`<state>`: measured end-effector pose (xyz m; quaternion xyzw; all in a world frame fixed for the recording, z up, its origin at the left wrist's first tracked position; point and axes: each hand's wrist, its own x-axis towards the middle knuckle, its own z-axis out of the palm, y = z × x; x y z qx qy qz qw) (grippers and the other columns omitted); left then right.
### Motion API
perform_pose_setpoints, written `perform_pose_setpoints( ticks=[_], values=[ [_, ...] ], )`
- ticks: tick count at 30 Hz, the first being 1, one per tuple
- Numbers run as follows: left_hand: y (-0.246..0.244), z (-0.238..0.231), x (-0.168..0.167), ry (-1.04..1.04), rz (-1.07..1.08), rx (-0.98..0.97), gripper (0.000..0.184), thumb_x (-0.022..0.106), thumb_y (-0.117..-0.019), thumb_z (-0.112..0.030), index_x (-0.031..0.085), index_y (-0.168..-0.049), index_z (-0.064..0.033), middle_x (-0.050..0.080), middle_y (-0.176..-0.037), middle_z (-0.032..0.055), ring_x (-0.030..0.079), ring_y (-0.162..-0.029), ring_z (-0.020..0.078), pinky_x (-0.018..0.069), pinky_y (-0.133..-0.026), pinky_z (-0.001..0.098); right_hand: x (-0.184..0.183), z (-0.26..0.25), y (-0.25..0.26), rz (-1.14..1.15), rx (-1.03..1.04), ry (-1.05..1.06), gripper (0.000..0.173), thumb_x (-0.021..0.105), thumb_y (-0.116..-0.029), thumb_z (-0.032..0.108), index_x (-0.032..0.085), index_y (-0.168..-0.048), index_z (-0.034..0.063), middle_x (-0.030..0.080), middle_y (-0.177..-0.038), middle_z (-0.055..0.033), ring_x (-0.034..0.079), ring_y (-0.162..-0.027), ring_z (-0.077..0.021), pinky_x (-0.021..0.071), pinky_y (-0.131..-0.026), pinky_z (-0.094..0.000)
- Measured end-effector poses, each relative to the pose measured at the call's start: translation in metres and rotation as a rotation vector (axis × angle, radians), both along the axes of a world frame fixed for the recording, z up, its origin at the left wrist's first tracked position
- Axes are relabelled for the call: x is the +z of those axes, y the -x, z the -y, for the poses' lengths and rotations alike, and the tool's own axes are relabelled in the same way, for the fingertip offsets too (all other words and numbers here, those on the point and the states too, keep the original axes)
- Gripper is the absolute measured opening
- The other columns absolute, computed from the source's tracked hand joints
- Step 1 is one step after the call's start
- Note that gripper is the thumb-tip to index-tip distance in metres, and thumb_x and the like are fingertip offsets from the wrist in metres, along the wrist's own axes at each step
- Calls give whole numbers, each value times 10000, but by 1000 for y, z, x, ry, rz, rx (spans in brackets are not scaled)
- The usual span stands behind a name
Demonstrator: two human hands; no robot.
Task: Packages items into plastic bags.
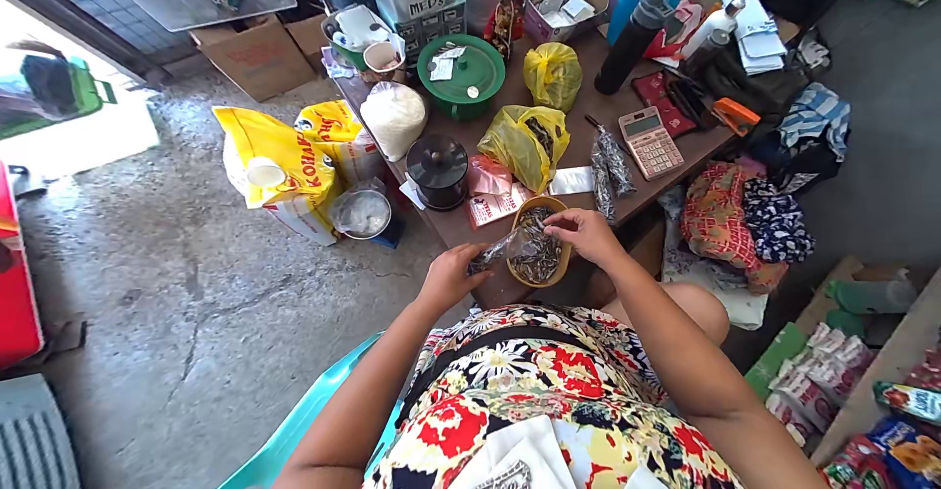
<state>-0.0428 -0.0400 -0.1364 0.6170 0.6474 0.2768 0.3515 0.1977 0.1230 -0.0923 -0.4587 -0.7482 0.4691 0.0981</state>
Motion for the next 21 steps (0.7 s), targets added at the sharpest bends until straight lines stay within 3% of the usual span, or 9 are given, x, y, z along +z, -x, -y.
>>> perform_pose_setpoints(
  ticks=[4,9,13,21],
  values=[
    [-3,-9,3,29,-13,1,419,776,-918,-212,684,-1269,-3,720,-1150,187,693,-1080,351,518,-968,589,17,1,-9,-193,-101,122,171,744,-940,85,737,-1101,28,743,-955,-77,697,-816,-105,587,-791,-292],
    [-5,-16,7,14,-19,-5,409,776,-919,-203,685,-1255,12,717,-1164,192,694,-1086,352,516,-971,584,46,1,-20,-332,67,194,169,736,-912,1,737,-1080,17,737,-932,-31,683,-795,-62,591,-773,-240],
    [-9,-17,9,-7,-30,-30,414,782,-914,-194,685,-1266,0,717,-1166,183,694,-1088,346,520,-968,584,72,-3,-19,-170,260,93,140,745,-924,49,763,-1062,52,717,-1007,-43,685,-842,-82,593,-792,-248],
    [-14,-12,11,-57,-33,-61,397,777,-912,-184,696,-1271,-35,724,-1146,171,698,-1076,343,529,-949,583,97,-5,-4,17,472,10,105,744,-936,86,779,-1035,73,714,-995,-45,686,-863,-90,588,-803,-258]
  ],
)
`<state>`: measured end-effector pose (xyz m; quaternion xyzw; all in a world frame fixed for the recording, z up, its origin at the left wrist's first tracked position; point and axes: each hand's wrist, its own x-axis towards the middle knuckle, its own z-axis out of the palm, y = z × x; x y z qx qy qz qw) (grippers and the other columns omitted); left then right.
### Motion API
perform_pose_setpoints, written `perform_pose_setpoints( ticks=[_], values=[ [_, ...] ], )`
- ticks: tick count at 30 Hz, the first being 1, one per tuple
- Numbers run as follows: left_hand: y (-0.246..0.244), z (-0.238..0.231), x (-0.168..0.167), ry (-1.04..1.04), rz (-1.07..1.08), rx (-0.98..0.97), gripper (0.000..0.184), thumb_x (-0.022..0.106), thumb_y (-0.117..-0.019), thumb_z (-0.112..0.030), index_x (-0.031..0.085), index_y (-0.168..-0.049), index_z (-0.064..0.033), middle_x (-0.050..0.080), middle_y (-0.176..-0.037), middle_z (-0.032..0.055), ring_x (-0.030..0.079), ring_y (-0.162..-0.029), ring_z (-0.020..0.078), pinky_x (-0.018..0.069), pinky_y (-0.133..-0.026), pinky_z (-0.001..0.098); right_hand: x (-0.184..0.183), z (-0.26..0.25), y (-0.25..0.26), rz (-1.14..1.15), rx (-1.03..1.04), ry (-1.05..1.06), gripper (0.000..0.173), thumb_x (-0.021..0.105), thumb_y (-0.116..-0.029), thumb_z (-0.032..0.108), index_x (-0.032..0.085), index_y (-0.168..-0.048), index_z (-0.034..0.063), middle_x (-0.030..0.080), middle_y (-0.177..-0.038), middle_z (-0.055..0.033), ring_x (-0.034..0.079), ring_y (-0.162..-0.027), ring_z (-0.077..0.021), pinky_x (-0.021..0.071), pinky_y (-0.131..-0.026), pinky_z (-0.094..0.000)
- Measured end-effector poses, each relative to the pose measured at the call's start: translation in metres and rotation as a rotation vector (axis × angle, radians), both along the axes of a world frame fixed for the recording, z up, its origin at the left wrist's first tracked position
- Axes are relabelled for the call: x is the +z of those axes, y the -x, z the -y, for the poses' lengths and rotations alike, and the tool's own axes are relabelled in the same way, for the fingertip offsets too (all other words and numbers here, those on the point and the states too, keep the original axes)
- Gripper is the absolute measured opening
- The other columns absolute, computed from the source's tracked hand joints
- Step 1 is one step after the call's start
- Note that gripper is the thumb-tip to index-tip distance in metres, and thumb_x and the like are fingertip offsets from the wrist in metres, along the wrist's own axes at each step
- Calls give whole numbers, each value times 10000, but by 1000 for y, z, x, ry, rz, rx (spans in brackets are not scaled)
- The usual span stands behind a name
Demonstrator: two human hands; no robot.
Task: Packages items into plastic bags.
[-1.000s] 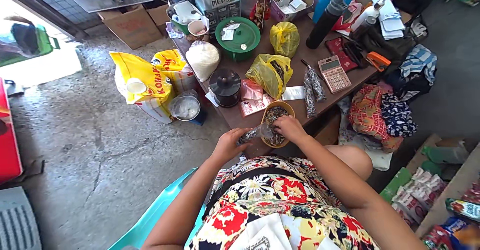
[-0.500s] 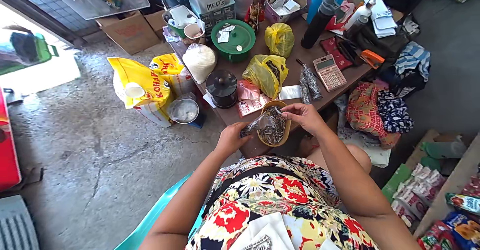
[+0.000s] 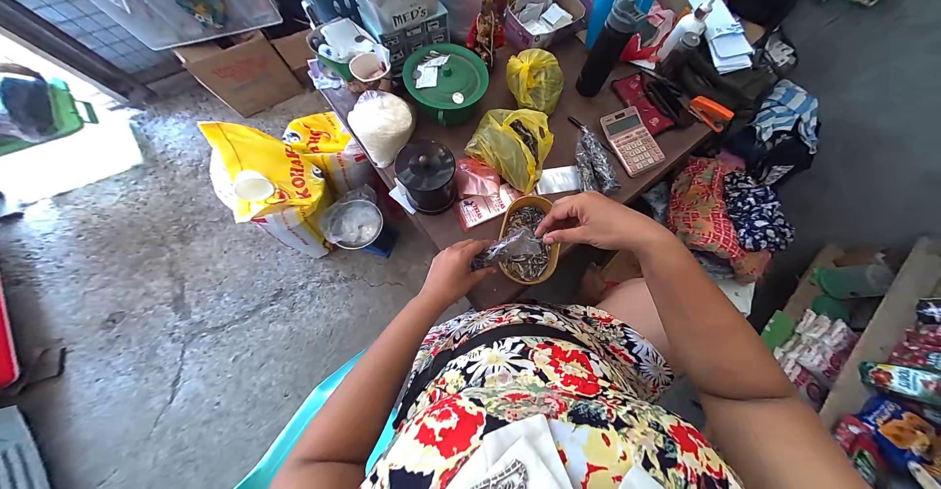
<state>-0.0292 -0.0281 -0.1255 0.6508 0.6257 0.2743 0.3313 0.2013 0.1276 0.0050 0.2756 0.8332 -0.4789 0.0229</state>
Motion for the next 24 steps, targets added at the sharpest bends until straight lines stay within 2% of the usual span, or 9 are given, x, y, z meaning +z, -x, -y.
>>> perform_pose_setpoints(
  ticks=[5,7,11,17,20,22,24],
  values=[
    [-4,5,2,-71,33,-10,395,775,-910,-184,698,-1260,-18,725,-1116,178,704,-1045,340,538,-934,569,9,8,11,3,30,-113,113,762,-915,60,753,-1028,58,703,-977,-68,686,-809,-121,600,-764,-286],
    [-6,5,3,-81,59,-7,399,774,-911,-199,698,-1257,-16,726,-1131,176,702,-1055,338,536,-945,573,15,13,14,-10,37,-139,155,773,-901,46,732,-1050,35,709,-1011,-91,697,-818,-147,607,-768,-313],
    [-9,5,6,-95,99,-16,400,766,-916,-198,693,-1257,-2,725,-1135,179,699,-1070,331,531,-964,557,28,23,18,-41,25,-158,194,777,-889,21,700,-1066,12,700,-1022,-108,704,-822,-147,612,-764,-301],
    [-12,4,6,-148,206,-18,394,766,-911,-172,687,-1243,26,722,-1155,172,703,-1074,254,540,-995,454,41,30,16,-154,11,-225,147,723,-932,8,704,-1078,12,701,-1031,-97,713,-876,-130,619,-809,-281],
    [-12,6,8,-187,341,7,376,788,-882,-155,699,-1182,51,729,-1106,154,705,-1032,170,556,-967,352,41,28,10,-291,-33,-284,116,696,-960,59,720,-1068,27,711,-1018,-71,709,-857,-97,622,-786,-254],
    [-9,7,8,-184,435,5,367,793,-877,-151,695,-1158,63,728,-1097,130,697,-1026,114,556,-965,301,35,28,9,-339,-25,-366,155,735,-934,167,747,-1038,52,693,-1103,-77,691,-926,-117,610,-790,-277],
    [-8,9,8,-172,489,-31,370,799,-875,-149,689,-1154,67,728,-1105,115,688,-1043,83,549,-978,281,26,34,12,-294,57,-375,282,813,-860,297,763,-1022,71,613,-1348,-124,626,-1176,-206,561,-952,-400]
  ],
)
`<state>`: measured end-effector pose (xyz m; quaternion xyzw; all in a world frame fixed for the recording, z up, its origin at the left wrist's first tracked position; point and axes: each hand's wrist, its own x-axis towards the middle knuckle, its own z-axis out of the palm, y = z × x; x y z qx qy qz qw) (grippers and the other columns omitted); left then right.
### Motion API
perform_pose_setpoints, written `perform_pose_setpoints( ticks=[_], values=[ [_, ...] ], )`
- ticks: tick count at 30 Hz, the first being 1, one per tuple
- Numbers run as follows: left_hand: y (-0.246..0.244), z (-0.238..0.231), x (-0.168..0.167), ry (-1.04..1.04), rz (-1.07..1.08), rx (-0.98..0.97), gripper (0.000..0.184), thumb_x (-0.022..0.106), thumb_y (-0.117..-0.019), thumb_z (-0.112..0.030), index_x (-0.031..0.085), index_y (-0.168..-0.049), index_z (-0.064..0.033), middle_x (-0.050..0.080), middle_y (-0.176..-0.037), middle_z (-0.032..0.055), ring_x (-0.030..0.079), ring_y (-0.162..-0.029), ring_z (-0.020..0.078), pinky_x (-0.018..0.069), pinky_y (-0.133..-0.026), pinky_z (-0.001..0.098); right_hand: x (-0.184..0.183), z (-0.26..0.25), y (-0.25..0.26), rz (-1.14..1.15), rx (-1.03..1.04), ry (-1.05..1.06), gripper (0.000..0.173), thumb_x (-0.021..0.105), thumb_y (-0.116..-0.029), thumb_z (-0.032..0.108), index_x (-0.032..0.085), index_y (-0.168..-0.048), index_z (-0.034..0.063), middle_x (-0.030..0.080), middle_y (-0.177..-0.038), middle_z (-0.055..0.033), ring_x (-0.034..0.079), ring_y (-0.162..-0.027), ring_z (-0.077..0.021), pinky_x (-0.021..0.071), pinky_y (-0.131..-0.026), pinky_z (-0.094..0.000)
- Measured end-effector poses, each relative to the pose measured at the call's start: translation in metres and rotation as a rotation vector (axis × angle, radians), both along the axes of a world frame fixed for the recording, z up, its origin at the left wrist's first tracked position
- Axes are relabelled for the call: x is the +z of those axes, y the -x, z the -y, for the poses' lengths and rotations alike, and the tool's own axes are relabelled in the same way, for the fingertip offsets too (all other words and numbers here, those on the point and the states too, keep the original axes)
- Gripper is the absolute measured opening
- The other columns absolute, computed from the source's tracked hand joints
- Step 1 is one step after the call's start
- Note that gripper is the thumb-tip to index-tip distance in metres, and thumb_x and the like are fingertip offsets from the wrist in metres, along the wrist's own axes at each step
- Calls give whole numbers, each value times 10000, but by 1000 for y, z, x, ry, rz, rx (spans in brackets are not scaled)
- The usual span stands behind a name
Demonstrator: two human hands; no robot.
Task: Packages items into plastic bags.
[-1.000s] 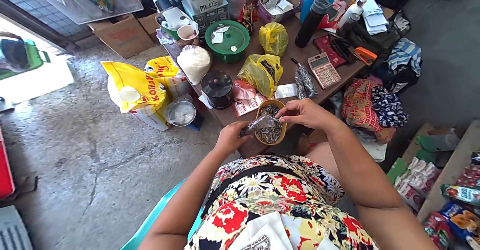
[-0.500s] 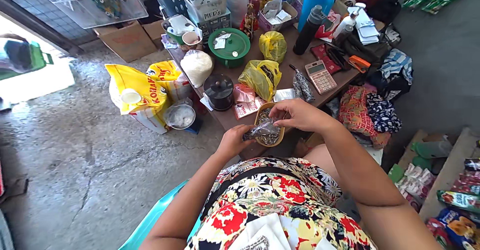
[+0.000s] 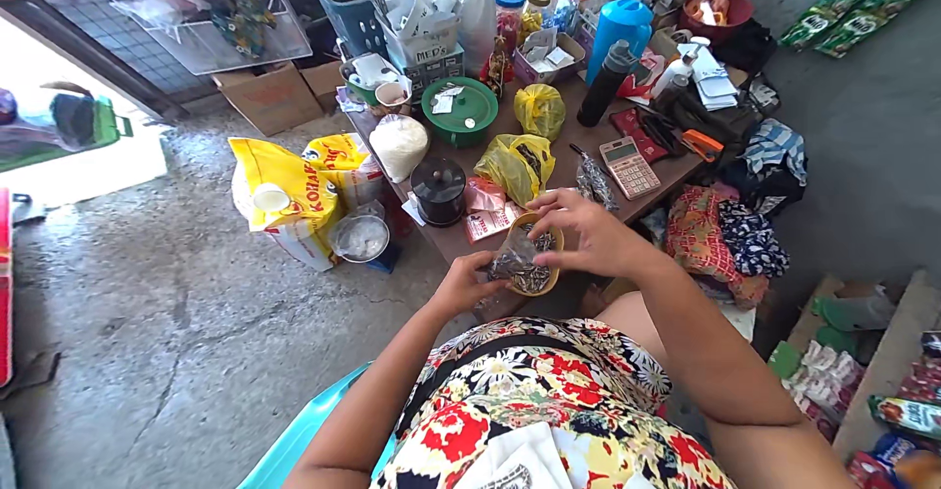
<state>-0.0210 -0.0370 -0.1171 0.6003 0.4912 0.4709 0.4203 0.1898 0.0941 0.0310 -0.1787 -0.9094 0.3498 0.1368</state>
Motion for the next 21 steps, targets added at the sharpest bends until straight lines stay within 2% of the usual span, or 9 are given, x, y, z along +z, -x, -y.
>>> perform_pose_setpoints(
  ticks=[2,6,8,11,14,16,18,20,21],
  values=[
    [-2,0,2,1,37,-46,362,796,-880,-140,686,-1159,63,727,-1117,92,681,-1057,62,547,-989,272,-9,6,5,76,74,-29,271,794,-893,301,746,-1013,63,564,-1434,-136,605,-1240,-233,536,-1013,-439],
    [-5,-3,5,-12,155,-150,349,751,-917,-119,656,-1194,71,725,-1149,62,678,-1085,52,545,-1008,275,-5,6,10,-36,87,-83,112,723,-944,130,746,-908,26,707,-983,-82,684,-896,-127,584,-816,-273],
    [-7,-5,10,-36,196,-205,425,723,-947,-176,609,-1266,81,708,-1205,63,662,-1135,56,531,-1038,287,5,5,8,-85,72,-97,93,741,-923,115,748,-891,28,697,-927,-63,673,-844,-93,582,-780,-236],
    [-9,-6,24,-79,155,-156,789,701,-938,-469,450,-1484,43,582,-1435,93,535,-1334,92,431,-1150,332,34,4,-2,-147,9,-157,97,754,-910,134,750,-899,38,705,-977,-57,678,-879,-78,586,-801,-225],
    [-5,-6,50,-142,163,31,949,574,-898,-731,405,-1549,-62,445,-1582,88,437,-1442,195,394,-1175,429,64,-2,-19,-222,-115,-240,91,771,-888,112,752,-922,31,710,-1019,-57,688,-945,-74,592,-853,-218],
    [3,-2,88,-302,191,93,847,484,-920,-767,500,-1484,-135,462,-1569,25,432,-1443,195,393,-1172,428,76,-10,-31,-194,-142,-315,85,765,-888,108,756,-933,36,713,-1029,-60,688,-960,-78,584,-862,-211],
    [10,15,143,-497,226,164,709,444,-928,-763,640,-1315,-203,541,-1457,-26,460,-1406,204,400,-1165,434,85,-19,-43,-171,-190,-362,83,735,-902,83,754,-953,20,713,-1046,-84,684,-989,-104,571,-893,-242],
    [19,66,179,-560,278,373,510,525,-1000,-579,694,-1176,-131,650,-1308,10,566,-1304,206,462,-1126,404,91,-30,-54,-178,-255,-353,97,725,-919,78,740,-988,11,701,-1062,-80,674,-997,-91,565,-916,-239],
    [30,109,181,-474,192,489,462,521,-1034,-457,655,-1205,-50,670,-1223,13,606,-1190,122,486,-1034,287,92,-36,-60,-176,-265,-342,102,718,-920,73,730,-998,9,694,-1067,-74,671,-994,-81,564,-919,-233]
  ],
)
